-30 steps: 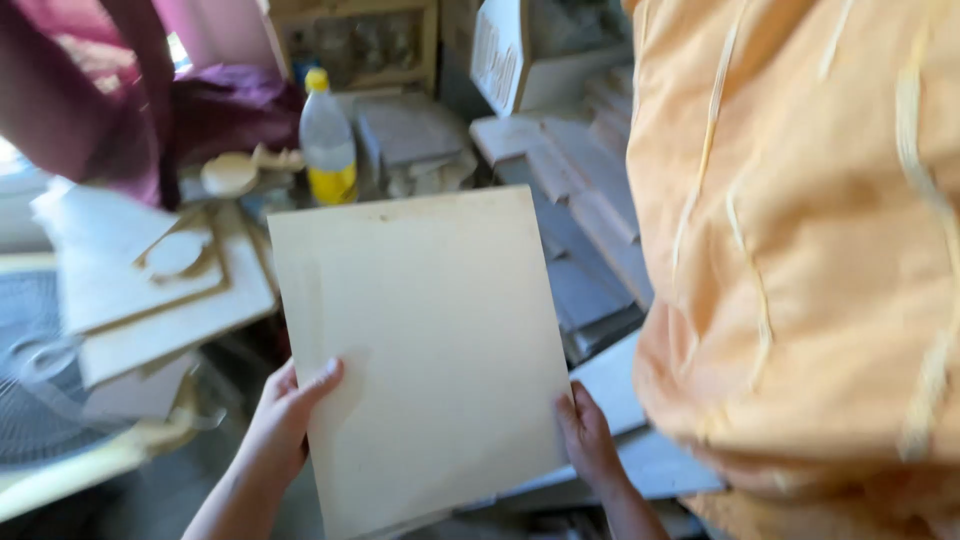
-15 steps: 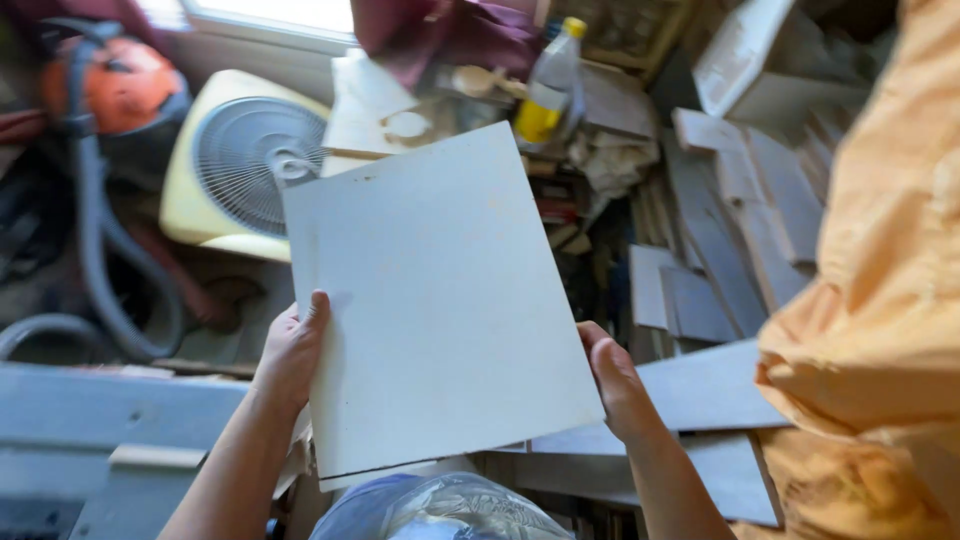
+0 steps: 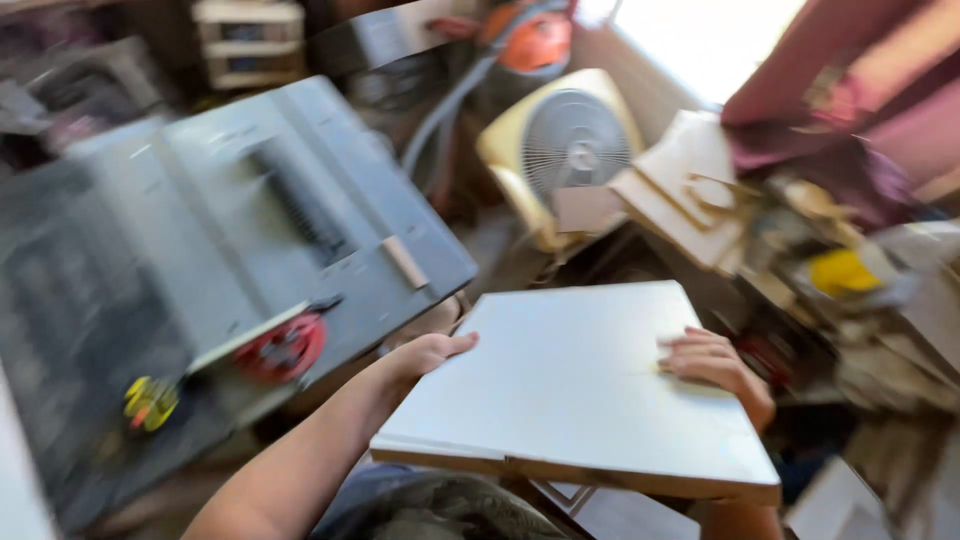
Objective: Searching through a stack of wood panels and measuring a selected piece with a tape measure on a workbench.
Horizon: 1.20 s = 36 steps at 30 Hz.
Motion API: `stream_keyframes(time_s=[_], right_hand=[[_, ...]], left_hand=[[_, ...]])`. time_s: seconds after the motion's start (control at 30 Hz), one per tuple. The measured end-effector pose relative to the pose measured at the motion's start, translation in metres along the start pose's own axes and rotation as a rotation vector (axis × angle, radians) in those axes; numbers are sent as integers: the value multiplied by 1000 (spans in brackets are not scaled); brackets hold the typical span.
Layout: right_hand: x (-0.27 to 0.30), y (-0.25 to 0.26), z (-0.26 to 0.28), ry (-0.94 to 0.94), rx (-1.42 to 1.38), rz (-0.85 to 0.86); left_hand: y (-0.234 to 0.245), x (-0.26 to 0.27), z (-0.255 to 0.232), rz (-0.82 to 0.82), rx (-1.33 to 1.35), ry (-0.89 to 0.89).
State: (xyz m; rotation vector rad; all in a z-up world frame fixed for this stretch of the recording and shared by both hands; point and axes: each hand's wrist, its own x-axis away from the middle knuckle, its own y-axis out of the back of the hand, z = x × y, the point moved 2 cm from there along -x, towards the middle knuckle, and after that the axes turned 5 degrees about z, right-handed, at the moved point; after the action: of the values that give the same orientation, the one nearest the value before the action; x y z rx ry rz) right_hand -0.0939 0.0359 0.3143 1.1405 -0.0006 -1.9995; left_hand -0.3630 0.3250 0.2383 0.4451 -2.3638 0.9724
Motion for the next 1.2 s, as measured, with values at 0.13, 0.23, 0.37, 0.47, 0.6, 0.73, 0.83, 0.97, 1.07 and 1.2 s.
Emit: stream_keyframes(time_s=[0.13,0.23,0.37,0.47,0.6,0.73,0.83,0.97,1.07,1.2], right_hand=[[-42,-57,34,-222,-262,-14],[-91,-121,48,-461,-116,-55],[-110,-202,35,-729,-317,-127],[-113,-256,41,-820,-430,-170],[-126,-336,89,-961,-440,-191],[-118,-415,139,-1063,-452,-73],[-99,-473,103,-1109,-513,-3],[-80,-555,144,-1188,-548,90],[-63,-597,161,-1198,-516,207],[-16,-636,259,-88,148,705]], left_hand=[[28,50,32,-10,120,-67],[83,92,53,33,118,-192],[131,132,86,51,132,-353],[153,171,115,45,154,-485],[188,238,118,-170,87,-675],[239,308,142,-328,153,-754],[292,340,174,-477,275,-858],[312,404,199,-590,390,-849],[319,433,221,-612,547,-749],[326,454,232,-674,664,-856]])
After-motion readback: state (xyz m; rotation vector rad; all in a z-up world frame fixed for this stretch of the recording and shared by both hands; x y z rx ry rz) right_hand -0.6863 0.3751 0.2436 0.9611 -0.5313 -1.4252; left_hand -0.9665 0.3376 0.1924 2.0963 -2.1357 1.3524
